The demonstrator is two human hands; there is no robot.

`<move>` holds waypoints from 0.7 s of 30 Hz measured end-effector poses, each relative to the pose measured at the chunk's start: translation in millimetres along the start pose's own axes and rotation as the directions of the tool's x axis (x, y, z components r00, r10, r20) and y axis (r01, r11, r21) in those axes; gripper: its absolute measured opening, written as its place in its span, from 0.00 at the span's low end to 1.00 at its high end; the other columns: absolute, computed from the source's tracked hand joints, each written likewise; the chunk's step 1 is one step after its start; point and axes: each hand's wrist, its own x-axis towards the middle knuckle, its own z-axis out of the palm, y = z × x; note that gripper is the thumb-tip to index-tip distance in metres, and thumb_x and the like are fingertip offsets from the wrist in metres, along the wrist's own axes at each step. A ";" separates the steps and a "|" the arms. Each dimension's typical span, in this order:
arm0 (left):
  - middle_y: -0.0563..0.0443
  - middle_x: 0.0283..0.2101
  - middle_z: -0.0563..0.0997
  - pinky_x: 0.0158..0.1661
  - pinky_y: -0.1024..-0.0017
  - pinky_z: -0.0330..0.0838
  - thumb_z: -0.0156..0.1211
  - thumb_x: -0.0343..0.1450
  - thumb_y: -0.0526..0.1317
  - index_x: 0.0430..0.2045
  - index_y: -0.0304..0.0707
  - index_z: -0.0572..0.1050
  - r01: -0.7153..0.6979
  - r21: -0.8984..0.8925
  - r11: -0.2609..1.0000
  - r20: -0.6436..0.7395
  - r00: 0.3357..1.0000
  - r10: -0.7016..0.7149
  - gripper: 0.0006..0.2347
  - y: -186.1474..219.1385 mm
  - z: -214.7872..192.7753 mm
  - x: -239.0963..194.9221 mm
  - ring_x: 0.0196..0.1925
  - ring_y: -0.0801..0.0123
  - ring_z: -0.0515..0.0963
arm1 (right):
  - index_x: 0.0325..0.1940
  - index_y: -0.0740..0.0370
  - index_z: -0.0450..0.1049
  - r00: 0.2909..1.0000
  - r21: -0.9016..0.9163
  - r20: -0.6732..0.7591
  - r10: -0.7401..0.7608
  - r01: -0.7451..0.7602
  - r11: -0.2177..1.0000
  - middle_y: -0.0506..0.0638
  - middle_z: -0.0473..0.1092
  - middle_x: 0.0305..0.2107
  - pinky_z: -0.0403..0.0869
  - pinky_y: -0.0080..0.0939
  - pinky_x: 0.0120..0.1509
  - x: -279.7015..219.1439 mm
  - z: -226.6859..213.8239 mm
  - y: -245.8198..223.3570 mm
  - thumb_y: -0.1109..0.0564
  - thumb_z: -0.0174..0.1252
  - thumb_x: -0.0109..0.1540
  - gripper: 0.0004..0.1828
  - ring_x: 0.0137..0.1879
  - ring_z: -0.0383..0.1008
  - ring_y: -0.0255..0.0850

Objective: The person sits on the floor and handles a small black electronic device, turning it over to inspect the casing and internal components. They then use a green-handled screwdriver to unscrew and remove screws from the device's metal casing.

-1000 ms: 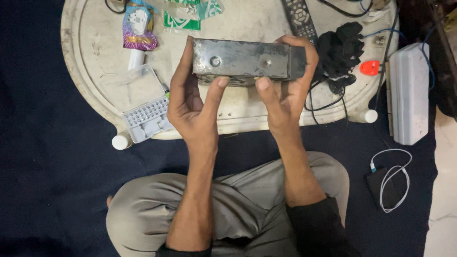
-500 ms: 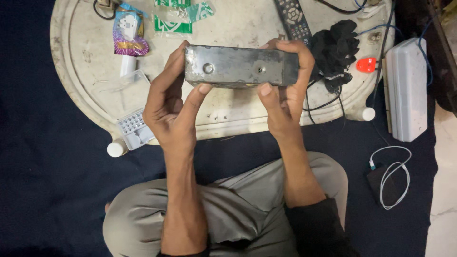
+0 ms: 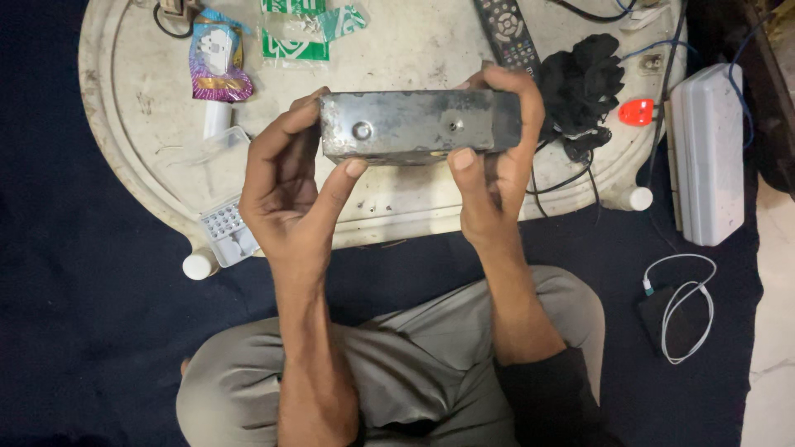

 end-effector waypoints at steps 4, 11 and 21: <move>0.37 0.68 0.72 0.77 0.63 0.65 0.66 0.77 0.21 0.63 0.29 0.68 0.007 -0.015 1.000 -0.021 1.000 -0.008 0.20 -0.9 4.4 -2.5 0.70 0.61 0.70 | 0.76 0.58 0.52 1.000 0.009 -0.011 0.008 -0.008 1.000 0.52 0.62 0.56 0.66 0.37 0.67 -3.5 3.5 -3.5 0.45 0.59 0.74 0.33 0.59 0.64 0.35; 0.40 0.71 0.69 0.76 0.67 0.66 0.63 0.80 0.23 0.67 0.29 0.66 -0.005 0.004 1.000 -0.050 0.999 0.005 0.20 -2.5 8.4 -3.0 0.71 0.64 0.68 | 0.74 0.59 0.54 1.000 0.039 0.006 0.001 -0.001 0.999 0.51 0.58 0.62 0.64 0.40 0.75 -2.5 4.9 -3.8 0.46 0.58 0.74 0.31 0.66 0.62 0.38; 0.41 0.70 0.70 0.75 0.66 0.68 0.62 0.81 0.23 0.64 0.31 0.70 -0.031 0.024 0.999 -0.051 0.998 0.032 0.17 -2.0 9.1 -3.1 0.70 0.65 0.70 | 0.67 0.66 0.65 0.983 0.552 0.053 0.177 -0.176 0.815 0.58 0.68 0.59 0.65 0.43 0.74 3.0 -12.6 6.0 0.61 0.66 0.66 0.27 0.65 0.67 0.41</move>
